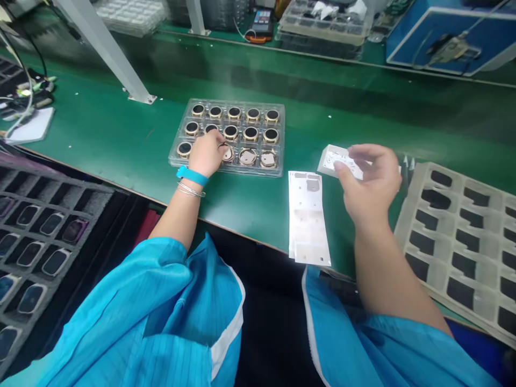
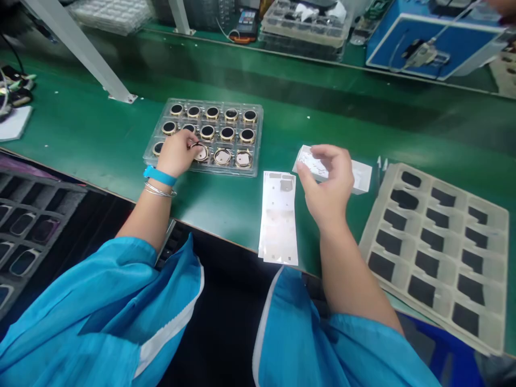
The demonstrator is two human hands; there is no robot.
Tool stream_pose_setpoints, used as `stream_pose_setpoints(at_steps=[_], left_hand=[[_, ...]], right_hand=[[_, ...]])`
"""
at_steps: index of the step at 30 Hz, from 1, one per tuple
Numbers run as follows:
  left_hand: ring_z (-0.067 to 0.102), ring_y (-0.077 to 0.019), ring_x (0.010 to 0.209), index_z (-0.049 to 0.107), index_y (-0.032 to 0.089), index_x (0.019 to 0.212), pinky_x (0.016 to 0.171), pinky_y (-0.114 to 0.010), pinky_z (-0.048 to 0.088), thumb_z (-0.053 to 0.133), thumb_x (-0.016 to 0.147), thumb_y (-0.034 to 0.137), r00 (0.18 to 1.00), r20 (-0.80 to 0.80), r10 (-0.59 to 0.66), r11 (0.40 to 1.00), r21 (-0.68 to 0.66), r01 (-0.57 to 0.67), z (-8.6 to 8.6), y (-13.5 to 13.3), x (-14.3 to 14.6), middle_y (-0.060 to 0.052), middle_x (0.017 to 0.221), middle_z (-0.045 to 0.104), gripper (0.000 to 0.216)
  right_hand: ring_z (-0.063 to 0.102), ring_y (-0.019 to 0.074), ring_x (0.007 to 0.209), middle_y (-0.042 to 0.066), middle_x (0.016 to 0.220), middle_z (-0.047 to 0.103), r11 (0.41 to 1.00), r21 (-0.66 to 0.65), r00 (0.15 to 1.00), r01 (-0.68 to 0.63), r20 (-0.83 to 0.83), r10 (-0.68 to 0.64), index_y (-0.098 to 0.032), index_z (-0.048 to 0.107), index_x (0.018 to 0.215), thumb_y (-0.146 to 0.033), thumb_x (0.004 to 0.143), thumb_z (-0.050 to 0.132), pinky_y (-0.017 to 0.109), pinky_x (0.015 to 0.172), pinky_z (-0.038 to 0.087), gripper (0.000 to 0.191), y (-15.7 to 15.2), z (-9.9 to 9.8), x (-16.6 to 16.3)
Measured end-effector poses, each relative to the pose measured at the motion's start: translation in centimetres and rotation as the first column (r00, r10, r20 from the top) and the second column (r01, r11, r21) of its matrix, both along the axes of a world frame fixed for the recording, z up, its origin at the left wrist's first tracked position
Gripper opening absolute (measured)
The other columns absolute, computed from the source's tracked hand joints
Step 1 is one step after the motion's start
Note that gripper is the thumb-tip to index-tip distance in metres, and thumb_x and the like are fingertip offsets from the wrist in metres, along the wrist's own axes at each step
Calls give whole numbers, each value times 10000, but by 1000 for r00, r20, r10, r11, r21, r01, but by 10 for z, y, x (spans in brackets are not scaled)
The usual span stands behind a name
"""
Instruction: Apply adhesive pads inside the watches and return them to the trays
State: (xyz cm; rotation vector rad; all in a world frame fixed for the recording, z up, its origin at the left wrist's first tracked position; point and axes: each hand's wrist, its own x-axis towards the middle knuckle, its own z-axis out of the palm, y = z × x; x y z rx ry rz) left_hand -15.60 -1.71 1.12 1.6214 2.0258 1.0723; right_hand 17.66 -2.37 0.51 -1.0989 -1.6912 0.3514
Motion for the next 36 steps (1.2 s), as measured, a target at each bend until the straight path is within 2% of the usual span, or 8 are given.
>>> stream_pose_setpoints(at_steps=[4, 8, 10, 12, 15, 19, 25, 36], left_hand=[[492, -334, 1108, 642, 205, 873, 1039, -574, 320, 617, 789, 128, 980, -185, -70, 994, -97, 52, -4, -10, 5, -97, 927, 623, 116], [304, -374, 1308, 611, 208, 1133, 1100, -628, 210, 577, 880, 217, 940, -323, -106, 993, 15, 117, 11, -26, 34, -85, 1326, 487, 256], [301, -360, 1323, 578, 234, 1213, 1115, -604, 213, 574, 904, 281, 928, -308, -211, 967, 75, 245, 18, -31, 55, -65, 1365, 462, 313], [373, -339, 1283, 585, 235, 1215, 1108, -563, 264, 603, 893, 340, 856, -294, -425, 885, 62, 461, 20, -33, 82, -74, 1308, 515, 339], [461, -331, 1221, 601, 173, 1218, 1065, -507, 353, 672, 844, 394, 631, -326, -704, 683, -63, 728, 15, -34, 127, -121, 1260, 560, 440], [490, -339, 1189, 628, 77, 1200, 1035, -449, 398, 763, 771, 412, 436, -336, -835, 524, -242, 817, -3, -33, 165, -181, 1261, 566, 561], [463, -343, 1223, 644, 97, 1222, 1065, -457, 385, 822, 714, 389, 465, -318, -826, 539, -207, 817, -25, -32, 163, -175, 1327, 540, 612], [473, -330, 1192, 672, 140, 1154, 1062, -469, 390, 829, 701, 374, 489, -305, -817, 554, -179, 813, -26, -34, 164, -142, 1299, 557, 534]], right_hand=[[661, 208, 877, 95, 957, 689, 994, -111, 998, -23, -67, 15, -231, 653, 896, -259, 834, 683, 371, 820, 548, 74, 3, 14, 11], [658, 191, 817, 36, 880, 708, 924, -359, 973, -131, 134, 190, -215, 703, 838, -207, 809, 672, 377, 789, 536, 43, -8, 24, 19], [656, 193, 823, 24, 878, 710, 897, -420, 932, -137, 252, 261, -215, 715, 805, -166, 796, 653, 386, 799, 529, 79, -17, 22, 18], [657, 197, 832, 28, 898, 712, 885, -450, 886, -121, 353, 300, -210, 720, 776, -109, 779, 629, 390, 812, 524, 135, -25, 15, 15], [660, 221, 891, 51, 939, 712, 894, -445, 842, -50, 463, 277, -199, 726, 765, -55, 770, 597, 412, 850, 513, 193, -35, 5, 15], [657, 243, 925, 58, 985, 711, 899, -436, 843, 47, 500, 198, -203, 741, 799, -86, 790, 619, 443, 872, 508, 169, -48, -3, 22], [644, 257, 992, 57, 1016, 701, 895, -432, 894, 110, 436, 101, -235, 759, 829, -141, 818, 644, 471, 901, 510, 149, -63, -15, 26], [639, 221, 940, 36, 1006, 668, 873, -482, 924, 74, 362, 122, -248, 755, 791, -151, 769, 683, 423, 873, 526, 123, -59, -16, 31]])
